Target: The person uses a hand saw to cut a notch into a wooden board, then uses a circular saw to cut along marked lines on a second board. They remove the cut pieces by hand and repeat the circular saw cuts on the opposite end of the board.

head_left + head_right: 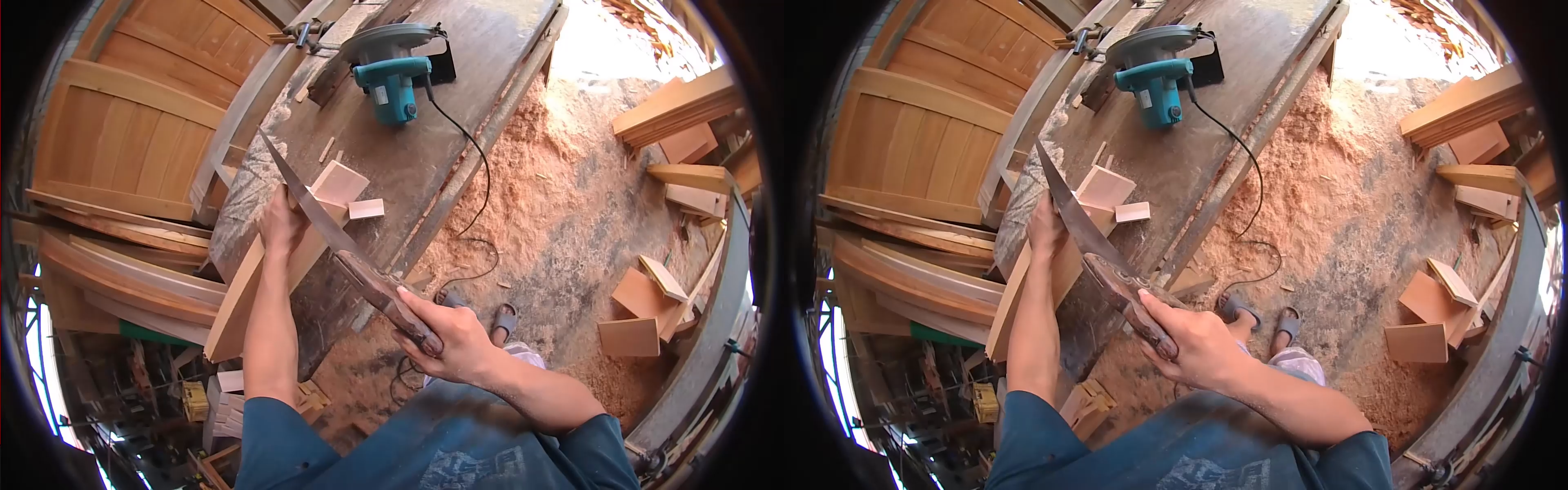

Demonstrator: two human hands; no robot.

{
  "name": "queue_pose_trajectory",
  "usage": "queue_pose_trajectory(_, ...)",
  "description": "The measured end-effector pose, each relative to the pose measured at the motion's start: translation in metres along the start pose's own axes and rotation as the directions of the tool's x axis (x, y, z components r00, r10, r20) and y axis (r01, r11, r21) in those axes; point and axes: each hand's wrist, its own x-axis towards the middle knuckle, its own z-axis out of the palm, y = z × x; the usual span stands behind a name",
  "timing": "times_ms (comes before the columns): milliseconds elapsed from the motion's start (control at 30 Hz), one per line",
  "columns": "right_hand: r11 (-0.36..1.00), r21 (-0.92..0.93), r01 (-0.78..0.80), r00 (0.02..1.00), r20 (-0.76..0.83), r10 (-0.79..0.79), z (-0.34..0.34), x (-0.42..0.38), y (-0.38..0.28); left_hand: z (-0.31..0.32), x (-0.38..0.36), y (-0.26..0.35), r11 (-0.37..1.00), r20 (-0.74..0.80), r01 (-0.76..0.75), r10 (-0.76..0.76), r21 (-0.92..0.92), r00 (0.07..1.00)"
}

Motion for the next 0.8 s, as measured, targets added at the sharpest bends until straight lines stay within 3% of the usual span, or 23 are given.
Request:
queue_pose_trajectory(167,0.998,0.031,0.060,0.997,-0.058,-0.059,-0.015,-0.025,-0.009,-0.002,0.000,0.002,1.000,0.041,0.021,-0.021,0.015,0.999)
queue_pose_trajectory(300,0.998,0.035,-0.061,0.998,-0.009,0.062,0.021,0.045,0.004,0.005,-0.004,-0.011,0.999,-0.005,-0.037,0.037,-0.026,0.999)
queue_pose_trajectory(400,0.997,-0.081,0.010,1.000,-0.015,-0.012,0.007,0.013,-0.003,0.010,0.001,-0.012,0.998,-0.033,-0.068,0.069,0.004,0.997)
queue_pose_trajectory(467,0.997,-0.044,0.064,0.996,-0.053,-0.067,0.007,0.005,0.003,0.008,0.003,-0.011,0.998,-0.038,-0.065,0.066,0.024,0.997)
queue_pose_trajectory(567,0.999,0.035,-0.036,0.999,-0.037,0.038,0.033,0.056,0.010,0.006,0.002,-0.007,1.000,0.022,-0.004,0.005,-0.030,1.000)
queue_pose_trajectory(700,0.997,0.052,-0.058,0.998,-0.024,0.059,0.022,0.042,-0.006,0.005,0.003,-0.009,0.998,-0.014,-0.040,0.041,0.048,0.999)
queue_pose_trajectory(800,0.995,0.070,0.069,0.994,-0.094,-0.063,0.012,0.011,-0.003,0.002,0.003,-0.006,0.999,-0.017,-0.028,0.029,0.044,0.999)
